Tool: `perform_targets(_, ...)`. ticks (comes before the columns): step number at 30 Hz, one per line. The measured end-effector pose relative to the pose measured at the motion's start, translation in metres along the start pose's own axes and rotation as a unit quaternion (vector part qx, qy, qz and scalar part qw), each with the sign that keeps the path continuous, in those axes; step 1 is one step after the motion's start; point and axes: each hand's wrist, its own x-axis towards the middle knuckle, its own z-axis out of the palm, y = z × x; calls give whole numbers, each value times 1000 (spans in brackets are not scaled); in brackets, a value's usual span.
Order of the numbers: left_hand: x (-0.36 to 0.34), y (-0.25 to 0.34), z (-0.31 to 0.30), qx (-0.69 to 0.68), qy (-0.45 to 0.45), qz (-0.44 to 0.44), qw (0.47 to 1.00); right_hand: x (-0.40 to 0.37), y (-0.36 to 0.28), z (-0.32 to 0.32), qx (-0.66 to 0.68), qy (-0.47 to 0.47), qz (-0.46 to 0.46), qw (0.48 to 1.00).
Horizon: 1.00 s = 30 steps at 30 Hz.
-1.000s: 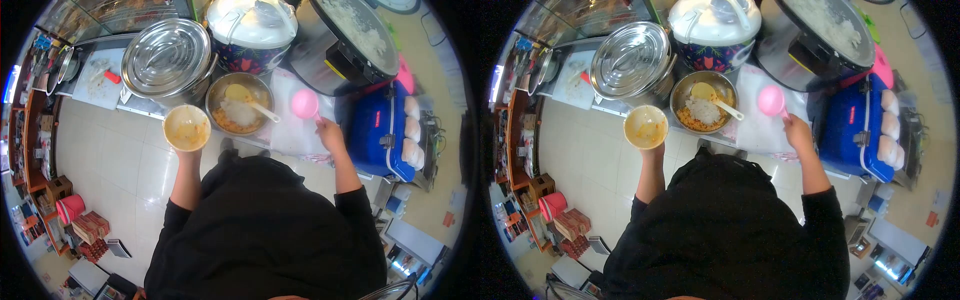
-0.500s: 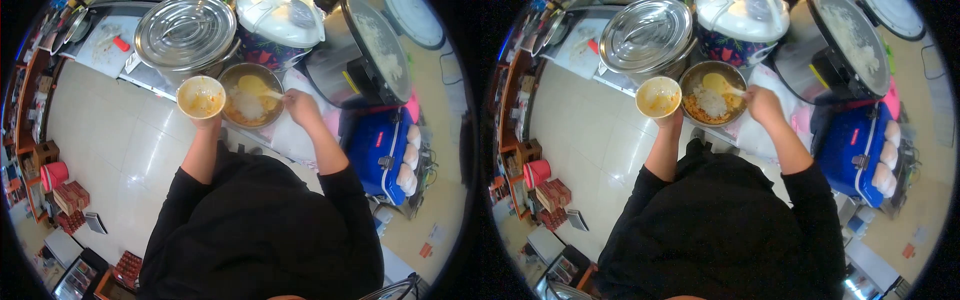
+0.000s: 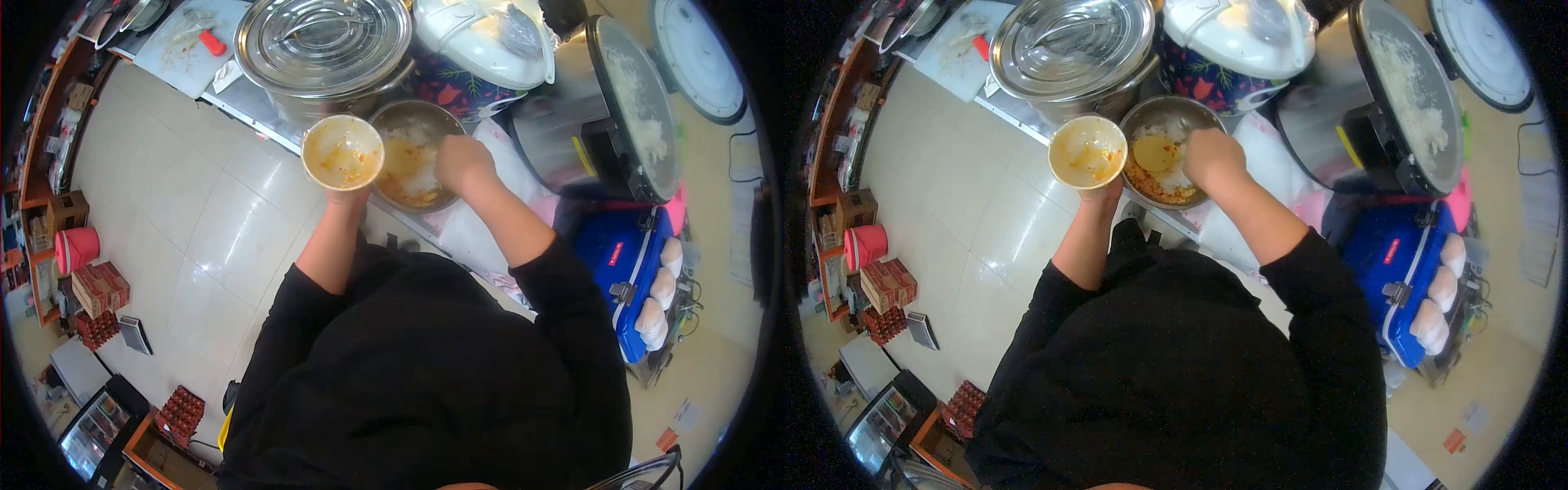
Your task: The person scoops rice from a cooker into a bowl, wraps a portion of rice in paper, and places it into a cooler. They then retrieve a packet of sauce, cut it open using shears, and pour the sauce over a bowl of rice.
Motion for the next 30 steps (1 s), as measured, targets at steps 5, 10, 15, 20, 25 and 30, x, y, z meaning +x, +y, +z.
perform_targets(5,4,2,-9,37,20,9,999,-26,18,-31,90,63,-58,992)
perform_targets(10,5,-1,-7,67,56,33,996,-48,56,-28,-4,144,46,989)
perform_targets(15,0,-11,2,23,54,41,997,-66,50,23,105,79,12,991)
perform_targets(20,-8,-19,19,43,65,58,995,-102,-17,35,40,126,-129,983)
perform_targets(25,-3,-17,12,59,56,54,995,-91,-12,27,23,142,-137,980)
perform_targets(30,-3,-15,8,36,110,29,993,-74,23,-45,175,70,-26,982)
